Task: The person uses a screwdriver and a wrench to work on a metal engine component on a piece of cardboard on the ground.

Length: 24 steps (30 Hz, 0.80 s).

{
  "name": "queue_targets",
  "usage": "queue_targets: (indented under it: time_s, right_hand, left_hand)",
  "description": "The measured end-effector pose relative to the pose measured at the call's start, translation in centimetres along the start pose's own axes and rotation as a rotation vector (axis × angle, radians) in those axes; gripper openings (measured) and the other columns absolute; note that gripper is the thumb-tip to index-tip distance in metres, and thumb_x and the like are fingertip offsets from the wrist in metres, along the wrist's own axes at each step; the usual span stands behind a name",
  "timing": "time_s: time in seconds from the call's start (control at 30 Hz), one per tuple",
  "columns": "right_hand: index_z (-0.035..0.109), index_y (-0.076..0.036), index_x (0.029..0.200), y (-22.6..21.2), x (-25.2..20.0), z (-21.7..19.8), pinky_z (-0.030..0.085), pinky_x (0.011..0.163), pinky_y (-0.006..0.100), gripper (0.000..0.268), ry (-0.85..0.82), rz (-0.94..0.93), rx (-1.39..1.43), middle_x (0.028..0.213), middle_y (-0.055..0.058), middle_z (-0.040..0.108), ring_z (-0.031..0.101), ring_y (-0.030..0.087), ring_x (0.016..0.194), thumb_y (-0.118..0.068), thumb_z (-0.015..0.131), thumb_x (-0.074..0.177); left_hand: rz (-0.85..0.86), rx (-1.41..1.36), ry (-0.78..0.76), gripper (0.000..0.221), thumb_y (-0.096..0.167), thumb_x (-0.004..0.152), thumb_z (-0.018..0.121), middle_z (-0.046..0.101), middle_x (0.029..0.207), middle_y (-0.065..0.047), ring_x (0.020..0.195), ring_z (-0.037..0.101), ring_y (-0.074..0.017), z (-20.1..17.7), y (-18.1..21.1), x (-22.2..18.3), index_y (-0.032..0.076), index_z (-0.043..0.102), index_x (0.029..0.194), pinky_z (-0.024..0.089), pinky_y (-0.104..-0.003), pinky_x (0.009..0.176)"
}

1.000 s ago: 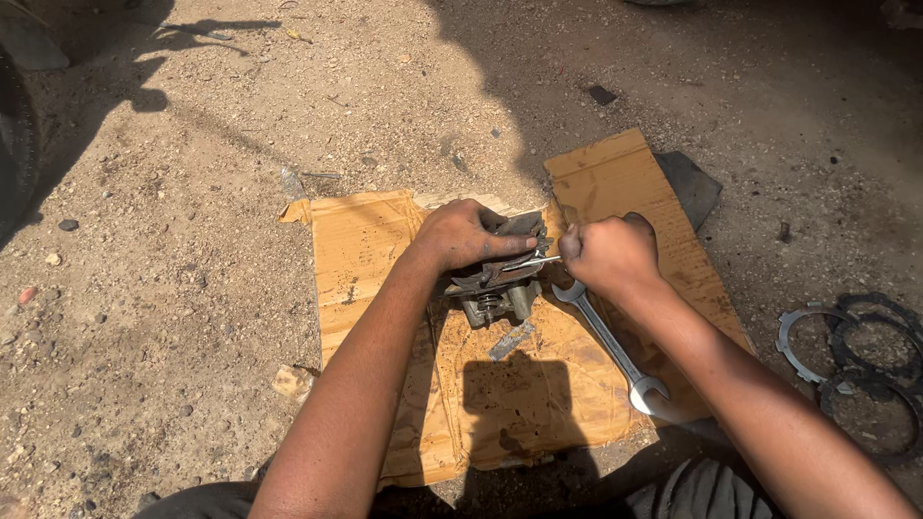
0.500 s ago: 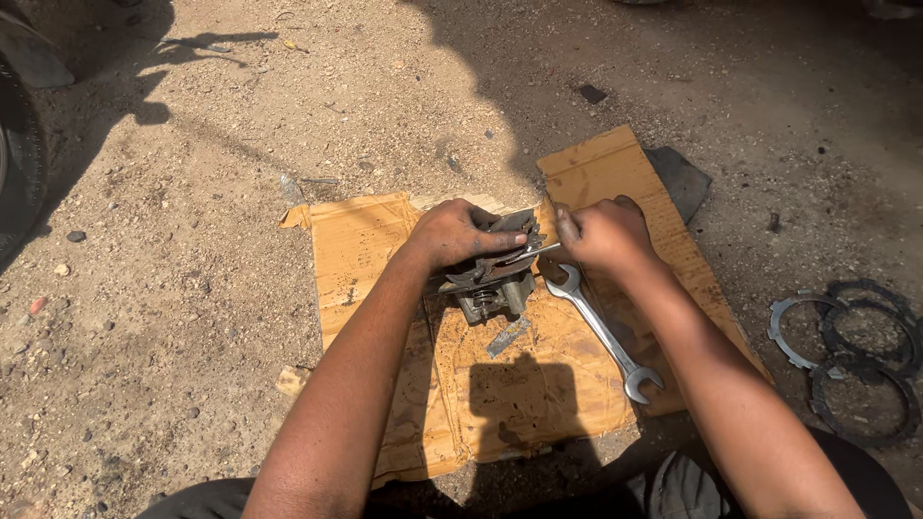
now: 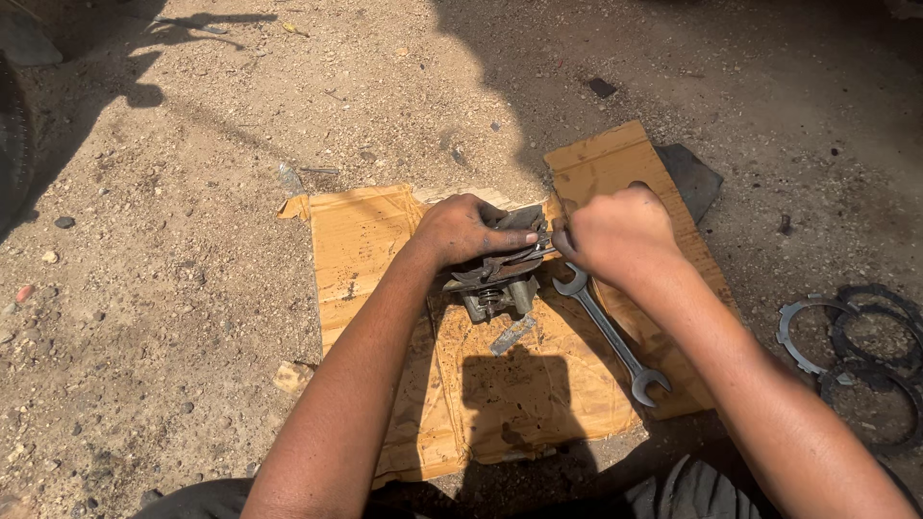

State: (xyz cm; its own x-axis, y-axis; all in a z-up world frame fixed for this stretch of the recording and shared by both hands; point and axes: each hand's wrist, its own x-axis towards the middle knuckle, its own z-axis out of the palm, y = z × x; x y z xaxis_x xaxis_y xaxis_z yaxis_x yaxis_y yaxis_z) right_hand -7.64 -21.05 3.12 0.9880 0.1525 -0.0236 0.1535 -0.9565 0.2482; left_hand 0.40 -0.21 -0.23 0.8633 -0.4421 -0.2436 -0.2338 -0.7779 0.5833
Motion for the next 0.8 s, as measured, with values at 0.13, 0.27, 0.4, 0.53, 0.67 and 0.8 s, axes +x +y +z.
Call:
queue_targets:
  time_s: [0.13,0.27,0.4,0.53,0.67,0.8]
  right_hand:
    - [0.077,-0.009,0.076,1.2,1.0,6.1,0.054,0.065,0.049,0.04,0.146,0.021,0.471,0.065,0.019,0.067,0.066,0.041,0.061,-0.041,0.063,0.094]
    - [0.072,-0.007,0.079,0.5,3.3,11.5,0.052,0.064,0.049,0.034,0.486,-0.177,0.65,0.071,0.016,0.065,0.065,0.04,0.067,-0.033,0.062,0.097]
    - [0.069,-0.008,0.081,1.2,3.3,11.2,0.051,0.074,0.05,0.031,0.704,-0.327,0.436,0.073,0.011,0.066,0.066,0.034,0.069,-0.032,0.059,0.097]
    - [0.073,-0.012,0.076,4.0,0.9,6.0,0.05,0.077,0.047,0.032,0.575,-0.24,0.144,0.063,0.008,0.067,0.066,0.029,0.061,-0.035,0.062,0.096]
    - [0.076,-0.015,0.069,1.3,-1.1,1.5,0.052,0.076,0.045,0.05,0.215,0.019,-0.015,0.06,0.01,0.069,0.066,0.032,0.058,-0.053,0.059,0.099]
    - [0.074,-0.013,0.063,-1.9,-3.0,-0.4,0.054,0.082,0.047,0.038,0.151,-0.083,-0.191,0.058,0.011,0.067,0.068,0.029,0.057,-0.035,0.06,0.09]
  left_hand:
    - [-0.021,-0.033,-0.011,0.093,0.082,0.05,0.079,0.079,0.094,-0.013,0.089,0.079,-0.0248,0.1,0.3,0.2,0.008,0.08,0.106,0.063,-0.041,0.085]
    - [-0.017,-0.017,-0.035,0.091,0.083,0.051,0.074,0.081,0.091,-0.013,0.086,0.08,-0.0254,-0.4,0.2,-0.1,0.011,0.082,0.106,0.062,-0.042,0.084]
    - [-0.013,-0.035,-0.031,0.089,0.082,0.051,0.076,0.081,0.093,-0.012,0.088,0.079,-0.0255,-0.3,0.1,-0.1,0.013,0.082,0.107,0.061,-0.042,0.085]
    - [0.025,-0.032,-0.004,0.091,0.083,0.053,0.077,0.08,0.096,-0.013,0.091,0.078,-0.0255,-0.4,0.0,-0.3,0.009,0.081,0.107,0.06,-0.04,0.088]
    - [-0.006,-0.041,-0.017,0.091,0.082,0.05,0.077,0.08,0.096,-0.013,0.091,0.079,-0.0252,-0.6,0.3,-0.4,0.008,0.082,0.103,0.06,-0.04,0.088]
    - [0.032,0.01,0.003,0.09,0.083,0.054,0.076,0.08,0.095,-0.015,0.092,0.077,-0.0263,-0.6,0.1,-0.7,0.007,0.082,0.101,0.059,-0.04,0.089]
